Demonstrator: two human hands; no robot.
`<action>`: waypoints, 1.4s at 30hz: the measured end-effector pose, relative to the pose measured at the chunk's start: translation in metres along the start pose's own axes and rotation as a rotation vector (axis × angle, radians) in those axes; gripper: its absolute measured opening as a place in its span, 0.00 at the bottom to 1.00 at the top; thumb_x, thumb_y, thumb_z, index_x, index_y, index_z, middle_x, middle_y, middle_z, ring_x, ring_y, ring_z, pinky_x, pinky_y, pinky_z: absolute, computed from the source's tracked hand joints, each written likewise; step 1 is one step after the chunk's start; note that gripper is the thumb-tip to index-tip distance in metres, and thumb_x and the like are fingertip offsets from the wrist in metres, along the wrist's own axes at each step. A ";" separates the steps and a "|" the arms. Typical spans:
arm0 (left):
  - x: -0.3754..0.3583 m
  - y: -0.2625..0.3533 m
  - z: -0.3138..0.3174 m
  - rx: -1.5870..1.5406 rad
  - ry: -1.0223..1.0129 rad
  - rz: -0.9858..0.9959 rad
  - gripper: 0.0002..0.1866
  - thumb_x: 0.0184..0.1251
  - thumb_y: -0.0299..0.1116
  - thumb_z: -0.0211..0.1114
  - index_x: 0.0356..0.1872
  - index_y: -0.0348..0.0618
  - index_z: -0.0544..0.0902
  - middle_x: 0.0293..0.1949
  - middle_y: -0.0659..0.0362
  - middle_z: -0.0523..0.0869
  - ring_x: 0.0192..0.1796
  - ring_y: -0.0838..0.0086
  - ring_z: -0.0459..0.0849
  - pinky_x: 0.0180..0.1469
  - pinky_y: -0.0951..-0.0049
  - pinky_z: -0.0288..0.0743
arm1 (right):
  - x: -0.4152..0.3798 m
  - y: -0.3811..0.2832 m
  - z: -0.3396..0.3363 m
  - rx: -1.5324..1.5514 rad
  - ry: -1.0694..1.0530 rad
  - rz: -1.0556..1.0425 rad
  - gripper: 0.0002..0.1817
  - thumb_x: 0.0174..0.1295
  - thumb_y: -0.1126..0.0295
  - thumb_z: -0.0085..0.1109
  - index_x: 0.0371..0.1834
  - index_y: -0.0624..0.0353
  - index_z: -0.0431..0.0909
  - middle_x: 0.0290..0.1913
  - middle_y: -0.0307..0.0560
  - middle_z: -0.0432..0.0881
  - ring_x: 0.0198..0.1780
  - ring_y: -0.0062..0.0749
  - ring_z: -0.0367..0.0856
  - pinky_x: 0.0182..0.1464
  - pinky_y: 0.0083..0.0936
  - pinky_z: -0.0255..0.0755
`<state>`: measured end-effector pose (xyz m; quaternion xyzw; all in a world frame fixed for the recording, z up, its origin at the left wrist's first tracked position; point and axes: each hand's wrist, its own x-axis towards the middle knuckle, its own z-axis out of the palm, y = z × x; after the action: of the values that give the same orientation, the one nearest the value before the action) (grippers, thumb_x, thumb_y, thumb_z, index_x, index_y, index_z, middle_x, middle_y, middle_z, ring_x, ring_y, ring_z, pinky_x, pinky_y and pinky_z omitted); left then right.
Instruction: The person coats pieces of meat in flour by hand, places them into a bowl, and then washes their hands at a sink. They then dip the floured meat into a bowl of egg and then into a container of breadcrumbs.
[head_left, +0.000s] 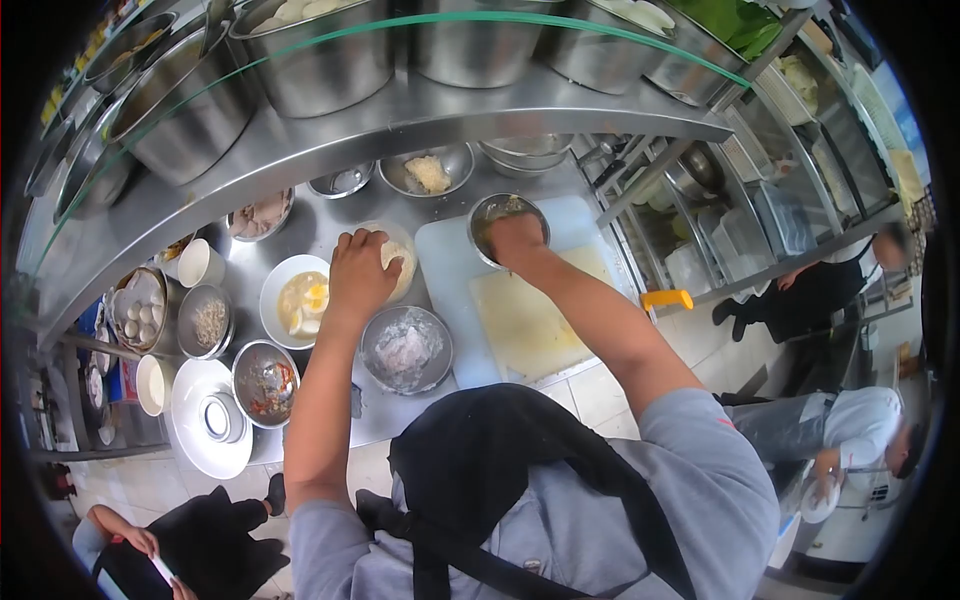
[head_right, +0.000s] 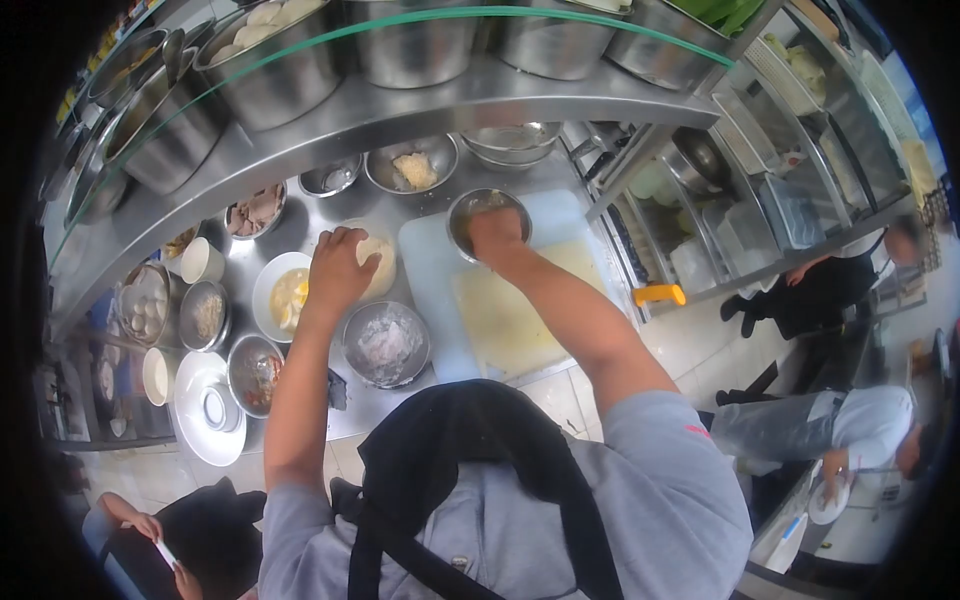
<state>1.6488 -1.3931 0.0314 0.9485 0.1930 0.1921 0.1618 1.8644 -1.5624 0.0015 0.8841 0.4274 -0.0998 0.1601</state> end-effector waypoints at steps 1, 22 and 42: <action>0.000 0.000 0.002 0.004 0.002 0.003 0.20 0.53 0.37 0.69 0.46 0.39 0.82 0.45 0.53 0.82 0.51 0.56 0.76 0.57 0.58 0.71 | 0.009 0.001 0.008 -0.022 -0.020 0.011 0.11 0.59 0.63 0.58 0.40 0.51 0.87 0.43 0.44 0.88 0.46 0.37 0.87 0.46 0.33 0.78; 0.003 -0.004 0.012 0.233 -0.319 -0.061 0.20 0.57 0.40 0.65 0.48 0.39 0.83 0.51 0.50 0.81 0.59 0.56 0.74 0.61 0.56 0.70 | -0.003 0.049 -0.003 0.229 0.237 0.059 0.17 0.56 0.58 0.59 0.41 0.58 0.84 0.43 0.51 0.87 0.44 0.42 0.87 0.46 0.36 0.79; -0.011 -0.009 0.011 0.244 -0.353 -0.080 0.19 0.57 0.39 0.63 0.47 0.41 0.83 0.53 0.50 0.81 0.61 0.55 0.73 0.61 0.56 0.69 | -0.024 0.034 -0.021 0.282 0.209 0.053 0.17 0.53 0.55 0.60 0.41 0.49 0.86 0.45 0.51 0.86 0.47 0.43 0.86 0.50 0.39 0.76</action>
<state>1.6420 -1.3926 0.0152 0.9715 0.2210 -0.0084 0.0847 1.8768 -1.5920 0.0354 0.9144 0.3999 -0.0621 -0.0084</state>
